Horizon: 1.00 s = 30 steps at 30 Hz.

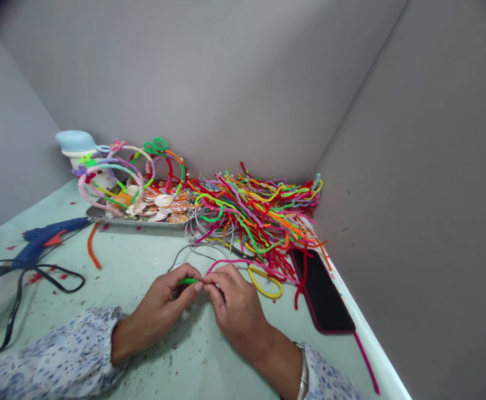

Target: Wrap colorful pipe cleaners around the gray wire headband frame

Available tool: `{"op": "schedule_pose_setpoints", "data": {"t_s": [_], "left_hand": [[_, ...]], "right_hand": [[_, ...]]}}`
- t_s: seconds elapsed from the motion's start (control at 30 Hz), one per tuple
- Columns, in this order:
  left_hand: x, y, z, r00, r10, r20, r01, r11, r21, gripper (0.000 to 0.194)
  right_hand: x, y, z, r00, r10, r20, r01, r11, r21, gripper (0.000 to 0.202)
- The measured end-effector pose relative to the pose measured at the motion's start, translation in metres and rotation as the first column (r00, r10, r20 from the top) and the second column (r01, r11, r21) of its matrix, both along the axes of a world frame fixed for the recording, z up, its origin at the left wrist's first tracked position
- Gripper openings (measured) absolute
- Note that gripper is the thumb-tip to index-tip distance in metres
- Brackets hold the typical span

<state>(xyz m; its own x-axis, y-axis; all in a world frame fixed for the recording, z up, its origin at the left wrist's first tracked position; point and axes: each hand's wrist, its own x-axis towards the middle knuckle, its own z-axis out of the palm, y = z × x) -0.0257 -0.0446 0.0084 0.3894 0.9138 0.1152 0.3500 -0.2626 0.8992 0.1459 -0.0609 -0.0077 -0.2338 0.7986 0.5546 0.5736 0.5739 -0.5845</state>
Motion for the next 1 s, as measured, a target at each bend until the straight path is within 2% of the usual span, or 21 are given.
{"op": "schedule_pose_setpoints", "data": {"t_s": [0.2,0.6,1.0], "left_hand": [[-0.001,-0.0012,-0.0011,1.0,-0.001,-0.007,0.001,1.0,0.015,0.018],[-0.0026,-0.0004,-0.002,1.0,-0.007,0.007,0.006,1.0,0.023,0.018],[-0.0018,0.0007,-0.0022,1.0,-0.006,-0.009,0.007,0.998,0.057,0.017]], "right_hand": [[0.0011,-0.0004,-0.0002,1.0,0.006,0.015,-0.006,0.999,-0.036,0.016],[-0.0007,0.0007,0.0003,0.998,-0.014,-0.067,0.015,1.0,0.016,0.011],[-0.0014,-0.001,0.0021,0.998,-0.008,-0.07,0.004,0.998,-0.059,0.01]]}}
